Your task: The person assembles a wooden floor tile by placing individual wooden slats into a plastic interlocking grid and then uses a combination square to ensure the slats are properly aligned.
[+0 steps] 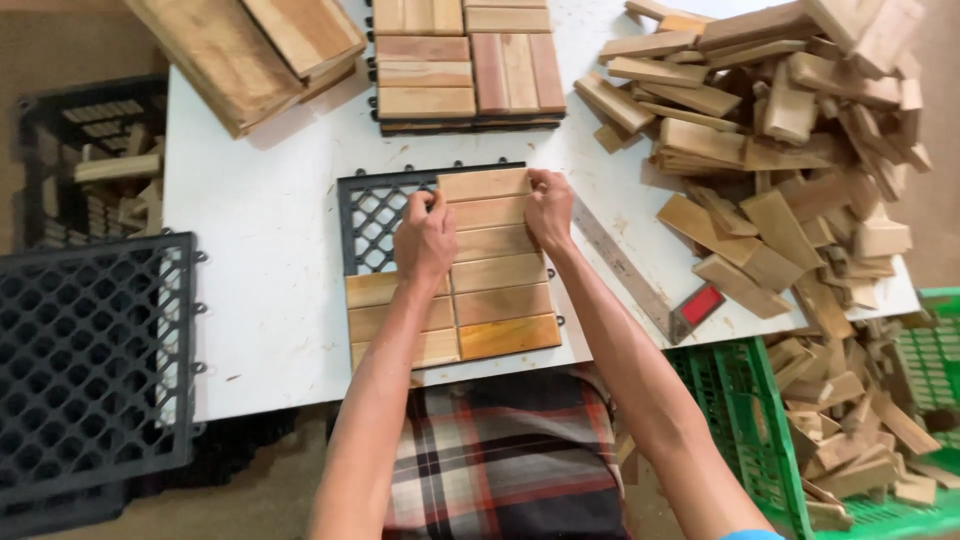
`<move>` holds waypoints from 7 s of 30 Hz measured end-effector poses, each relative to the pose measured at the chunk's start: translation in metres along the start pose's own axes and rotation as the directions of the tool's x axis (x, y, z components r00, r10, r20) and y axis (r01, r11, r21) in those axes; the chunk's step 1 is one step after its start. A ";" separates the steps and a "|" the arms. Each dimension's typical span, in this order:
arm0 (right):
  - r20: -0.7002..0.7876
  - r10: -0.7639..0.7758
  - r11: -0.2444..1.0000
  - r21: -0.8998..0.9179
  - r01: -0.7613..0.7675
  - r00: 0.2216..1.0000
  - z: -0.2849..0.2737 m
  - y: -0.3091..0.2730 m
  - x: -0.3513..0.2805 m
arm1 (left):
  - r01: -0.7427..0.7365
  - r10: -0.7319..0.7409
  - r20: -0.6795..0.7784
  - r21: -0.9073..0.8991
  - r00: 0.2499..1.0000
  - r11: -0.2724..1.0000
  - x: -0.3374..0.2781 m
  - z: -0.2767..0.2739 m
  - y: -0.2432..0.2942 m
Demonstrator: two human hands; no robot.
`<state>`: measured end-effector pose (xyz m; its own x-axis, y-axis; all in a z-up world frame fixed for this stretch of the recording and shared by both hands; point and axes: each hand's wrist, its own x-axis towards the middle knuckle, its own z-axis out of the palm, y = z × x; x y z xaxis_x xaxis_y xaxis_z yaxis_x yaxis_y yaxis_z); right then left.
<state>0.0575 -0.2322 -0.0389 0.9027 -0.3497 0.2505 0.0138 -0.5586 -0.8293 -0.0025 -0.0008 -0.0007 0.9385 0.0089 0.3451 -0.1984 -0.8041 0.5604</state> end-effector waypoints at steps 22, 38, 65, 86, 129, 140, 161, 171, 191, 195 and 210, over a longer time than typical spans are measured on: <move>0.091 -0.428 0.397 -0.875 0.277 0.899 -0.242 0.087 -0.021 | -0.041 0.043 -0.298 0.014 0.954 0.999 -0.022 0.013 -0.002; 0.760 0.089 0.949 0.133 -0.288 0.644 -0.134 -0.142 -0.146 | 0.357 -0.214 0.285 -0.757 0.934 0.547 -0.093 -0.062 0.066; 0.442 -0.144 0.842 0.525 -0.125 0.885 -0.029 -0.110 -0.180 | 0.429 -0.490 0.361 -0.903 0.794 0.030 -0.103 -0.131 -0.009; 0.590 -0.080 0.907 0.378 -0.187 0.803 -0.026 -0.183 -0.196 | 0.460 -0.463 0.432 -0.886 0.774 -0.058 -0.106 -0.141 0.009; 0.612 -0.313 0.726 -0.338 0.598 0.726 -0.102 -0.061 -0.159 | 0.276 -0.294 -0.051 -0.227 0.954 0.934 -0.110 -0.111 -0.082; 0.635 -0.235 0.681 -0.433 0.590 0.736 -0.102 -0.061 -0.162 | -0.141 0.119 0.194 0.105 0.974 0.984 -0.105 -0.084 0.029; -0.106 -0.356 0.584 -0.801 0.132 0.929 -0.248 0.036 -0.105 | -0.178 0.127 0.221 0.228 0.967 0.957 -0.109 -0.100 -0.003; -0.573 0.108 0.932 -0.226 -0.283 0.812 -0.292 0.097 -0.124 | -0.145 0.076 0.262 0.255 0.962 0.956 -0.109 -0.102 0.006; 0.308 0.155 0.742 0.591 -0.316 0.939 -0.155 -0.089 -0.208 | 0.174 -0.055 0.185 -0.727 0.981 0.664 -0.147 -0.082 0.071; 0.371 0.170 0.717 0.589 -0.373 0.913 -0.156 -0.130 -0.210 | 0.309 -0.132 0.280 -0.853 0.951 0.421 -0.140 -0.082 0.060; 0.475 0.221 0.642 0.586 -0.494 0.851 -0.146 -0.128 -0.215 | 0.449 -0.230 0.406 -0.874 0.884 0.184 -0.142 -0.093 0.042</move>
<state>-0.2012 -0.1954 0.0862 0.9761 -0.0638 -0.2076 -0.1852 0.2550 -0.9490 -0.1703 0.0190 0.0437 0.9904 -0.0487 -0.1296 0.1384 0.3756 0.9164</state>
